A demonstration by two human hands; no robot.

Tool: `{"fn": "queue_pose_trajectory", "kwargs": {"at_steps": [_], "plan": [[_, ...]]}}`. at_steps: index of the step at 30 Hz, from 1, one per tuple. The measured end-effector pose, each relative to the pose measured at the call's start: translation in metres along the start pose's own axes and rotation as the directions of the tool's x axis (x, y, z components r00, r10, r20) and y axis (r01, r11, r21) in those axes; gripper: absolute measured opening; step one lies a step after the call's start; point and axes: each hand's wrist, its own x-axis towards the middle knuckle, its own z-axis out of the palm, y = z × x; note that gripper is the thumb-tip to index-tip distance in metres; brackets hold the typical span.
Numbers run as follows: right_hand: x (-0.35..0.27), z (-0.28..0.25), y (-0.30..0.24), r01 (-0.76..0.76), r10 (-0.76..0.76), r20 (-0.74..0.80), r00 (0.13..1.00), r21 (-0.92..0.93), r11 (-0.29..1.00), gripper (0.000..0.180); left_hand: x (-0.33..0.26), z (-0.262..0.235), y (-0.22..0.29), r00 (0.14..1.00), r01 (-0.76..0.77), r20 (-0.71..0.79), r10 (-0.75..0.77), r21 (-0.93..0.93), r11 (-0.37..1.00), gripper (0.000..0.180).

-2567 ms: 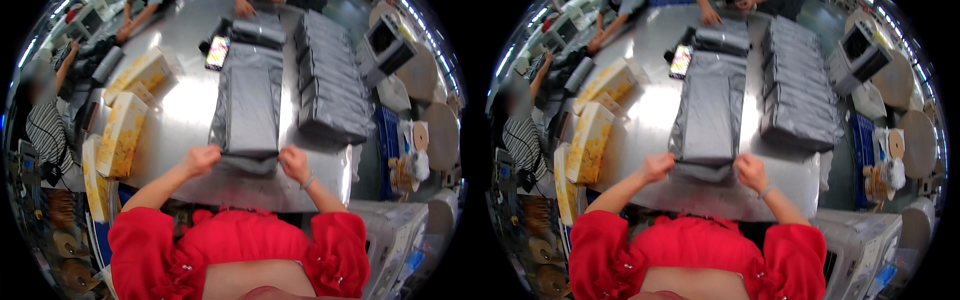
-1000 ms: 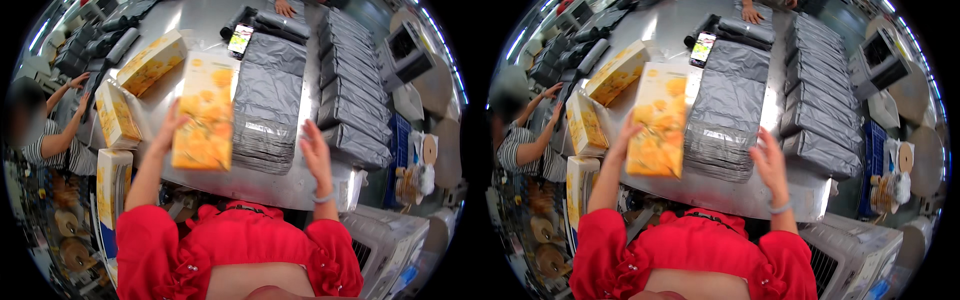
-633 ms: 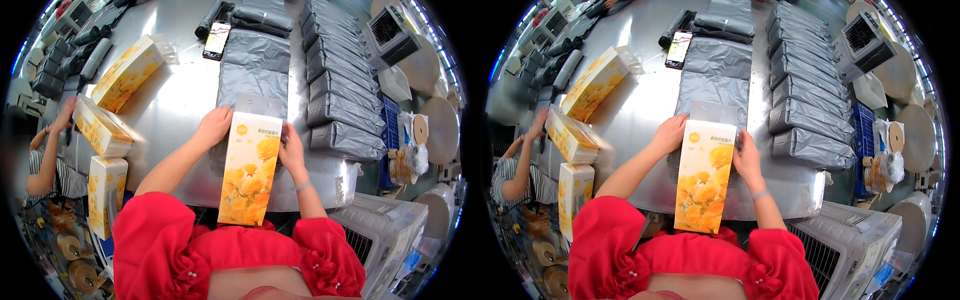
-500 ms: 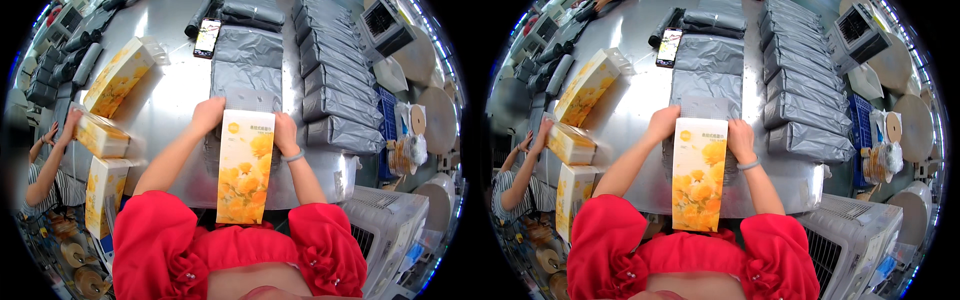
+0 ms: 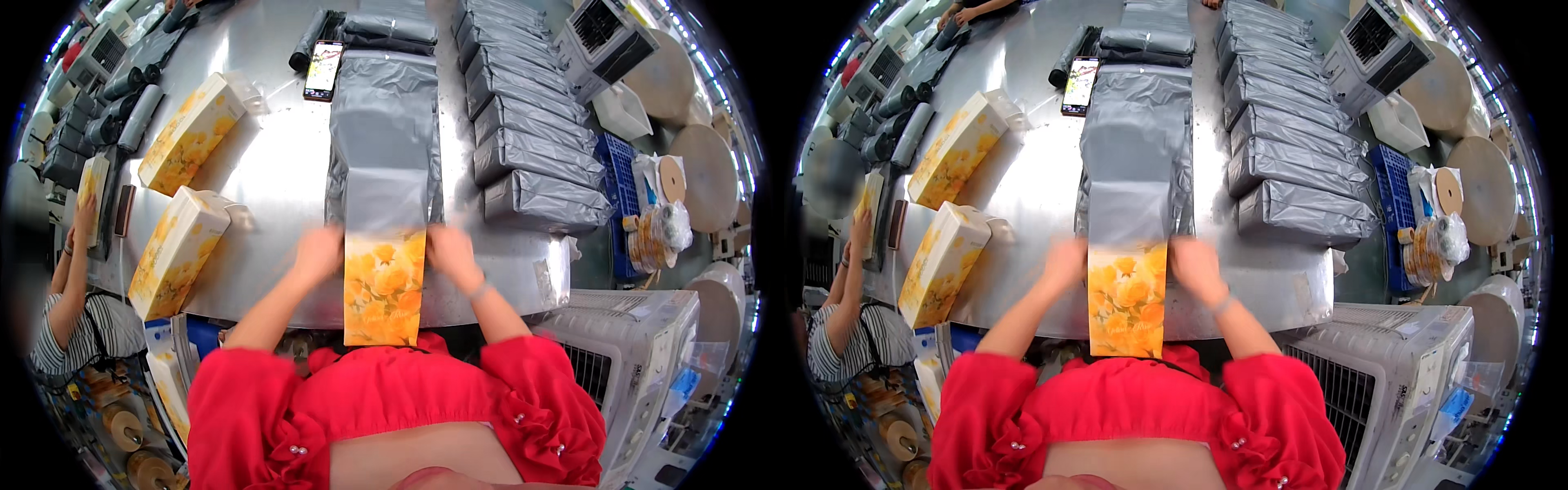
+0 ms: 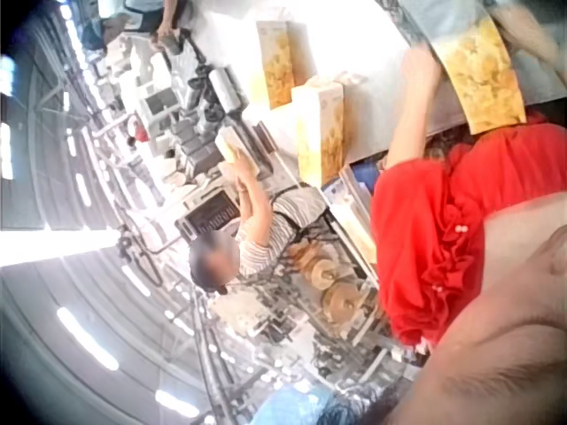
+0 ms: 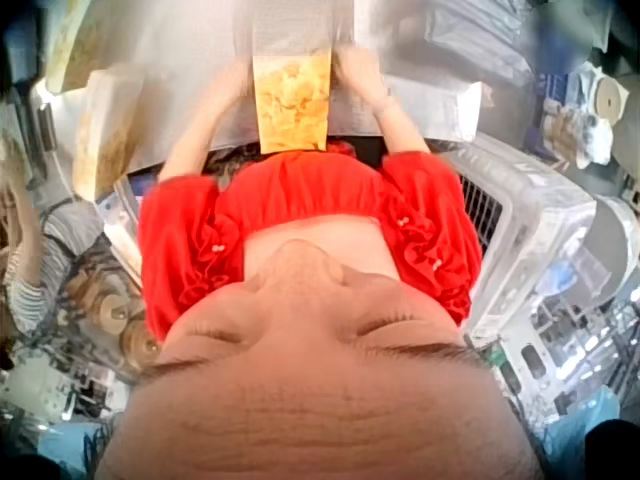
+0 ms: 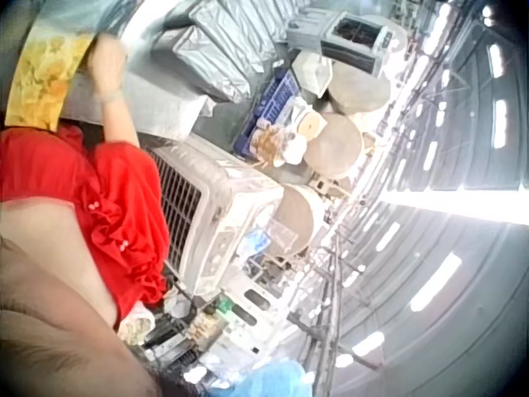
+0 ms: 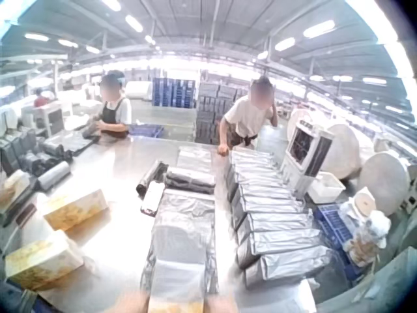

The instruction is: The person places yellow boxes into gray plastic shipping bags, seals the bags, and stacks the packaged items on a metal work table.

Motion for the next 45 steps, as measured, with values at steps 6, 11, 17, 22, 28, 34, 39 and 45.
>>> {"fn": "queue_pose_trajectory", "kwargs": {"at_steps": [6, 11, 17, 22, 28, 34, 39, 45], "plan": [[-0.103, 0.003, -0.017, 0.133, -0.156, 0.192, 0.969, 0.129, 0.983, 0.011, -0.094, 0.029, 0.005, 0.956, -0.168, 0.253, 0.151, 0.050, 0.984, 0.019], [-0.075, -0.008, -0.006, -0.315, 0.289, 0.126, 0.949, 0.385, 0.867, 0.019, -0.080, 0.000, 0.017, 0.996, 0.012, -0.088, -0.011, 0.012, 1.000, 0.033], [-0.086, -0.001, -0.007, -0.352, 0.296, 0.191, 0.936, 0.549, 0.758, 0.022, -0.040, 0.034, 0.103, 0.879, -0.369, -0.395, 0.268, -0.207, 0.906, 0.019], [-0.086, 0.004, 0.002, -0.255, 0.197, 0.162, 0.967, 0.647, 0.719, 0.022, -0.002, 0.066, 0.127, 0.983, -0.121, 0.065, 0.170, -0.466, 0.877, 0.014], [-0.106, 0.012, 0.024, -0.495, 0.169, 0.471, 0.866, 0.854, 0.156, 0.034, -0.166, 0.088, 0.050, 0.955, -0.141, -0.293, 0.045, -0.316, 0.938, 0.015], [-0.046, -0.065, 0.024, 0.483, -0.483, 0.019, 0.875, 0.017, 0.875, 0.047, -0.257, 0.057, -0.035, 0.919, 0.000, 0.394, -0.005, 0.012, 1.000, 0.040], [0.000, -0.065, 0.010, 0.869, -0.809, 0.321, 0.492, -0.227, 0.439, 0.043, -0.082, -0.059, 0.021, 0.684, -0.560, -0.102, 0.722, 0.561, 0.610, 0.029], [0.011, -0.040, 0.026, 0.812, -0.810, 0.074, 0.582, -0.001, 0.583, 0.024, -0.031, -0.037, -0.029, 0.669, -0.703, 0.081, 0.739, 0.393, 0.593, 0.013]]}}
